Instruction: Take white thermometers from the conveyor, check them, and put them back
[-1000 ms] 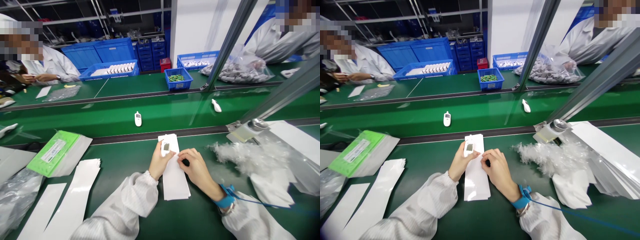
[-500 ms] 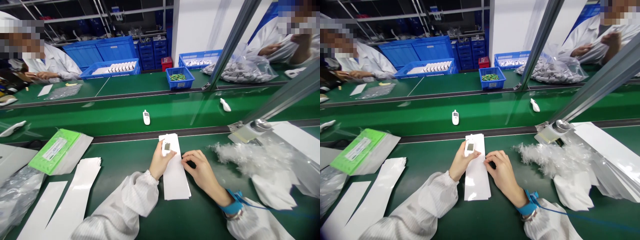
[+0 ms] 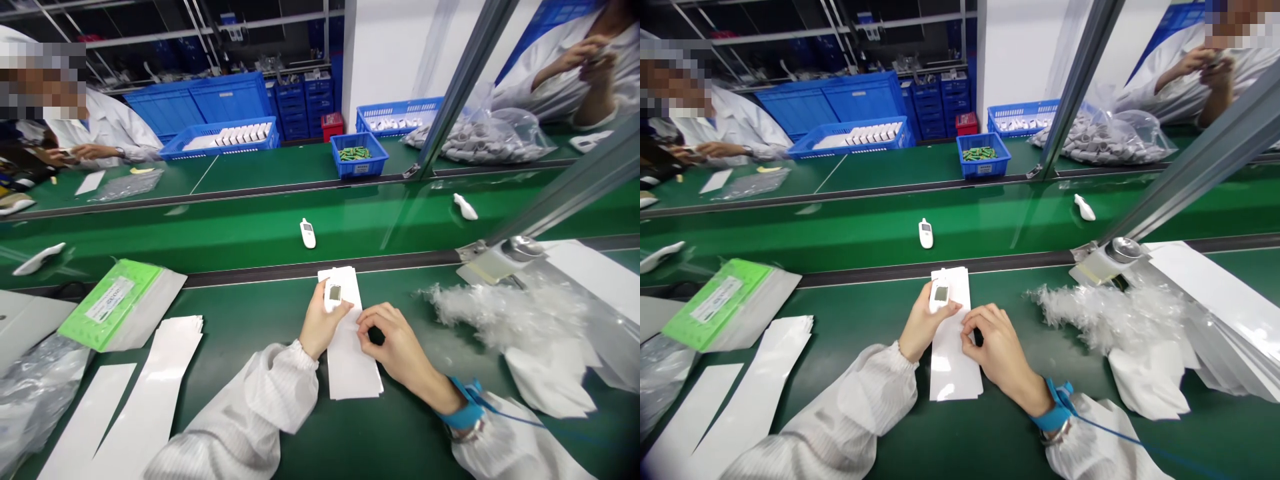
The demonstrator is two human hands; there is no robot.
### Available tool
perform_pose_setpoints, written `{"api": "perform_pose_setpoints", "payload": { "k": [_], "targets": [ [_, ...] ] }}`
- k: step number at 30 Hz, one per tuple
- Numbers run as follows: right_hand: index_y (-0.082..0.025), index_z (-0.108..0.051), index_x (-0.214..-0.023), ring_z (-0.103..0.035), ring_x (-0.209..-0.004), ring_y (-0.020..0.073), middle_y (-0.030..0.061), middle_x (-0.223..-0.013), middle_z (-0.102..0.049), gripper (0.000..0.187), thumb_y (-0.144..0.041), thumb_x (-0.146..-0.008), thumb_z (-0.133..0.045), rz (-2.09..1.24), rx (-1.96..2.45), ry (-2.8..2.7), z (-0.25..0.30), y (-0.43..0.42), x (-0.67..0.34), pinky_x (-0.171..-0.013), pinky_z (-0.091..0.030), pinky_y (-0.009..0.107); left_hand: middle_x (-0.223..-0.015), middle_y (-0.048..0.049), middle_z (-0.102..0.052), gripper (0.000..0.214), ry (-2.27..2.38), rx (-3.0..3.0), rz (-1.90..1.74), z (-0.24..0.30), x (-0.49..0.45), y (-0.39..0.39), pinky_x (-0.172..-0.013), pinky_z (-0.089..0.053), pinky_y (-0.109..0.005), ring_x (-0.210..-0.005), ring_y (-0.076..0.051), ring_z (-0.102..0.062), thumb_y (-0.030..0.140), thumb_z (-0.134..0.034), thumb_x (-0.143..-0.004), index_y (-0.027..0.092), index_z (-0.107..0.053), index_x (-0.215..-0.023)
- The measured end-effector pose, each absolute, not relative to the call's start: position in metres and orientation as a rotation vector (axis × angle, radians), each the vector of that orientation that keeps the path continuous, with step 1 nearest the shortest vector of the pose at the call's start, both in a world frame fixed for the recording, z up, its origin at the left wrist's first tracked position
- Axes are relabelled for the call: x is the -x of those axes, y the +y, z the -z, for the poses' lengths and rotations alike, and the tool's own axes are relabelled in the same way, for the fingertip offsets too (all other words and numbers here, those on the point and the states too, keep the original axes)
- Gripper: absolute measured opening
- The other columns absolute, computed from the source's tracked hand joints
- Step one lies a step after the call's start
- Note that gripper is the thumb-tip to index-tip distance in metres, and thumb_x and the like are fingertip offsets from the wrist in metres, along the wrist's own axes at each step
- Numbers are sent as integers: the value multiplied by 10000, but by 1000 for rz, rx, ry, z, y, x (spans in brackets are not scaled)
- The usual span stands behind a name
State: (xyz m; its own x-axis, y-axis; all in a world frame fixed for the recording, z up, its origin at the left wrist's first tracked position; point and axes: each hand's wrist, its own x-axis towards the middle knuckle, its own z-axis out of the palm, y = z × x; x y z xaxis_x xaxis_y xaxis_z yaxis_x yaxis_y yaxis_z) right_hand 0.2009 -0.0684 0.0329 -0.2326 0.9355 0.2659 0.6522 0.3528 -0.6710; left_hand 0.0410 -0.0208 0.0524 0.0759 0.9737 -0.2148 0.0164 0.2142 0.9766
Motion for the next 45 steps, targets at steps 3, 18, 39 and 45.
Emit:
{"api": "perform_pose_setpoints", "payload": {
  "k": [3,18,39,45],
  "targets": [
    [-236,-531,-842,-615,-792,194,11,-866,-678,113,-126,-865,-538,-576,1385,-2012,-32,-73,-200,-727,-443,358,-1020,-44,-657,478,1259,-1089,-1003,-53,-41,-21,-924,-443,-369,-968,-226,-615,263,-757,-707,193,-554,-1133],
    [-269,-649,-819,-616,-848,178,-3,-879,-691,159,-328,-951,-583,-754,1078,-1900,-131,-58,-210,-759,-496,334,-735,43,-585,745,897,-1011,-890,-110,-51,-30,-428,-445,-220,-504,-104,-524,315,-791,-695,235,-420,-1336],
    [-209,-644,-827,-602,-941,140,7,-938,-699,107,-125,-849,-706,-488,896,-1741,-149,-48,-214,-868,-474,300,-833,50,-557,720,652,-957,-728,-143,-53,-54,-264,-380,-98,-370,-30,-505,148,-696,-825,314,-289,-1396],
    [-203,-646,-800,-594,-942,136,8,-931,-695,116,-110,-839,-704,-481,918,-1706,-149,-50,-210,-860,-474,284,-829,51,-557,720,667,-958,-718,-145,-53,-54,-271,-374,-93,-349,-16,-484,133,-680,-838,334,-289,-1408]
  ]
}}
